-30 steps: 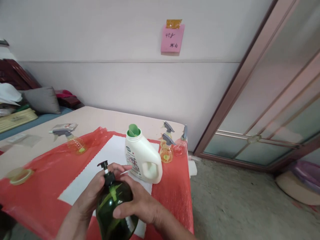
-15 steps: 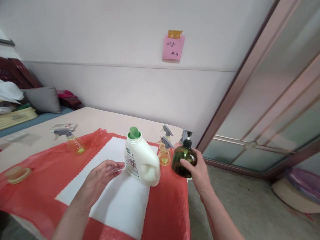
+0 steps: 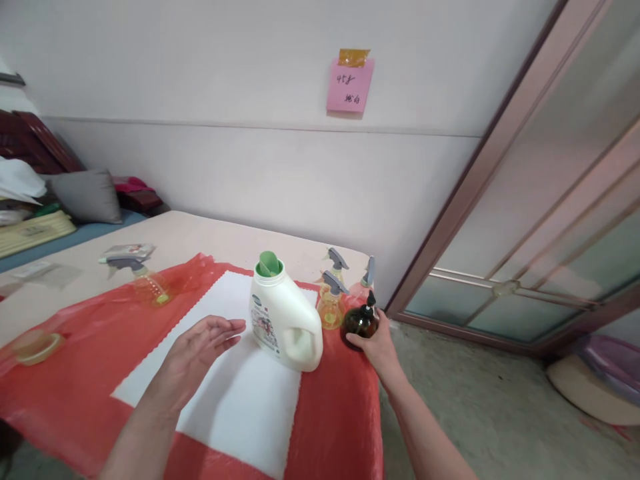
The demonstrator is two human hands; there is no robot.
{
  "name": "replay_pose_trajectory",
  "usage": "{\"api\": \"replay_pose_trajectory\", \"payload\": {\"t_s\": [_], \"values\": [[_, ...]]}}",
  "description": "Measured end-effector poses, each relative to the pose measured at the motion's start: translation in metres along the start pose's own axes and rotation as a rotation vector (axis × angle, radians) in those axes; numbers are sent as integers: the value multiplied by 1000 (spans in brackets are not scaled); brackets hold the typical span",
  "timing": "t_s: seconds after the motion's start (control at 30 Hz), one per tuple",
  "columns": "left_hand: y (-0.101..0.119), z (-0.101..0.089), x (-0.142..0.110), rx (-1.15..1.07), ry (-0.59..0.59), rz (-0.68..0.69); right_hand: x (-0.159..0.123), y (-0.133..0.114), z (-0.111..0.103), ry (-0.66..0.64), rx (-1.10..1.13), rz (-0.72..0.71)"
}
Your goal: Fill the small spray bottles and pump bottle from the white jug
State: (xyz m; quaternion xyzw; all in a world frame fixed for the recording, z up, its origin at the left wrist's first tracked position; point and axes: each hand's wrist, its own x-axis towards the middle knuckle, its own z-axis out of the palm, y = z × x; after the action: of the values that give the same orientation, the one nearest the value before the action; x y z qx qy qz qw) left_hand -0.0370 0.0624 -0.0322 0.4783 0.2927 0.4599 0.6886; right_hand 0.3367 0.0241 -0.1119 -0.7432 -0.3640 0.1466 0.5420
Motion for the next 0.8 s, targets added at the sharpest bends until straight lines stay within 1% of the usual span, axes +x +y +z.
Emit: {"api": "replay_pose_trajectory", "payload": {"t_s": [0.1, 0.2, 0.27, 0.3, 0.33, 0.37, 0.43, 0.5, 0.53, 0.57, 0.67, 0.7, 0.77, 0.8], "values": [[2, -1, 0, -4, 6, 2, -4, -17, -11, 110, 23, -45], [3, -1, 0, -12, 21, 21, -18, -49, -18, 265, 41, -130], [3, 1, 0, -13, 45, 37, -33, -74, -15, 352, 49, -230], [4, 2, 0, -17, 63, 44, -42, -85, -10, 356, 68, -269], [4, 3, 0, -21, 73, 46, -50, -94, -3, 304, 83, -279], [4, 3, 0, -30, 86, 50, -57, -101, 5, 222, 83, -287], [3, 3, 1, -31, 110, 53, -69, -107, 26, -26, 48, -283], [2, 1, 1, -15, 150, 57, -74, -105, 46, -245, -30, -273], [1, -1, 1, -7, 180, 59, -75, -103, 54, -325, -71, -258], [-1, -3, 1, -1, 217, 61, -74, -99, 60, -378, -109, -237], [-5, -13, 2, 26, 363, 80, -67, -90, 67, -428, -200, -151], [-6, -18, 4, 52, 437, 86, -65, -88, 66, -426, -209, -128], [-7, -31, 12, 124, 628, 98, -62, -84, 65, -400, -201, -112], [-6, -39, 18, 167, 752, 105, -62, -83, 65, -388, -184, -115]]}}
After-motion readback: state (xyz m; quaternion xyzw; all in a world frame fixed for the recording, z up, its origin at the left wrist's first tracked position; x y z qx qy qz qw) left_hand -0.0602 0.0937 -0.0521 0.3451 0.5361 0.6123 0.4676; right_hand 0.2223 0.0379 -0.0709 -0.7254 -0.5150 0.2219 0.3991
